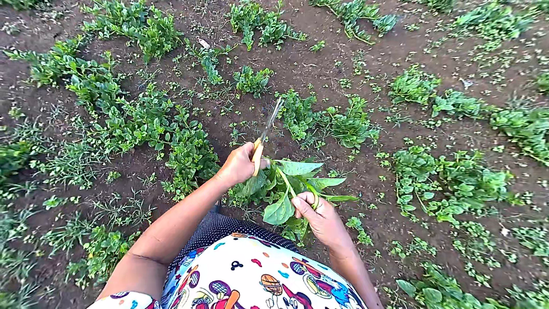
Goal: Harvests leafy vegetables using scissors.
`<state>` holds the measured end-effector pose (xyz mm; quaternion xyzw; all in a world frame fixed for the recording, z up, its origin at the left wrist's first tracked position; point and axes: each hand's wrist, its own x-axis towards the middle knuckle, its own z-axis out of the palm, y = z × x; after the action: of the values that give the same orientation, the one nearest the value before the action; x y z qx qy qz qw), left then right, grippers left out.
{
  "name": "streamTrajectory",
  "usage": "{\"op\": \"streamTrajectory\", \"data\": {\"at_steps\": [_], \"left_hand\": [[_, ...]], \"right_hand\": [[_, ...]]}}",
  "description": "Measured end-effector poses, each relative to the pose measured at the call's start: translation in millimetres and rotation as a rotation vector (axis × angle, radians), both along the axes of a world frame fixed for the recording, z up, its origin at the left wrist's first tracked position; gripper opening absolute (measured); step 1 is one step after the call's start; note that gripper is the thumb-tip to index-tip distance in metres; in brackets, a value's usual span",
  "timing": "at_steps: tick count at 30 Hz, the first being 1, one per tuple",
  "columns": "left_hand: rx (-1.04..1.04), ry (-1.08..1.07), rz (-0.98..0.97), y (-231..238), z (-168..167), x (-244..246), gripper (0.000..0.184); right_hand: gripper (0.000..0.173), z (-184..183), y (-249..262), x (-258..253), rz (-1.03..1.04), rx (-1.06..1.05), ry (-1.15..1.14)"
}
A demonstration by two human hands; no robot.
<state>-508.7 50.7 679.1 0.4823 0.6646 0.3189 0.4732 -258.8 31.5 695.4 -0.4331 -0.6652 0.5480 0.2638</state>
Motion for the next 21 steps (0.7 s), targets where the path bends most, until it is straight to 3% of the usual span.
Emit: {"op": "streamTrajectory", "data": {"at_steps": [7,11,21], "left_hand": [[-0.122,0.179,-0.134,22,11,13,0.051],[-0.167,0.272,-0.139,33,11,18,0.044],[-0.161,0.282,-0.198,47,-2,18,0.026]], "right_hand": [[0.022,-7,2,-13,0.016,0.131,-0.228],[0.030,-11,3,-18,0.028,0.215,-0.308],[0.031,-15,6,-22,0.021,0.212,-0.373]]}}
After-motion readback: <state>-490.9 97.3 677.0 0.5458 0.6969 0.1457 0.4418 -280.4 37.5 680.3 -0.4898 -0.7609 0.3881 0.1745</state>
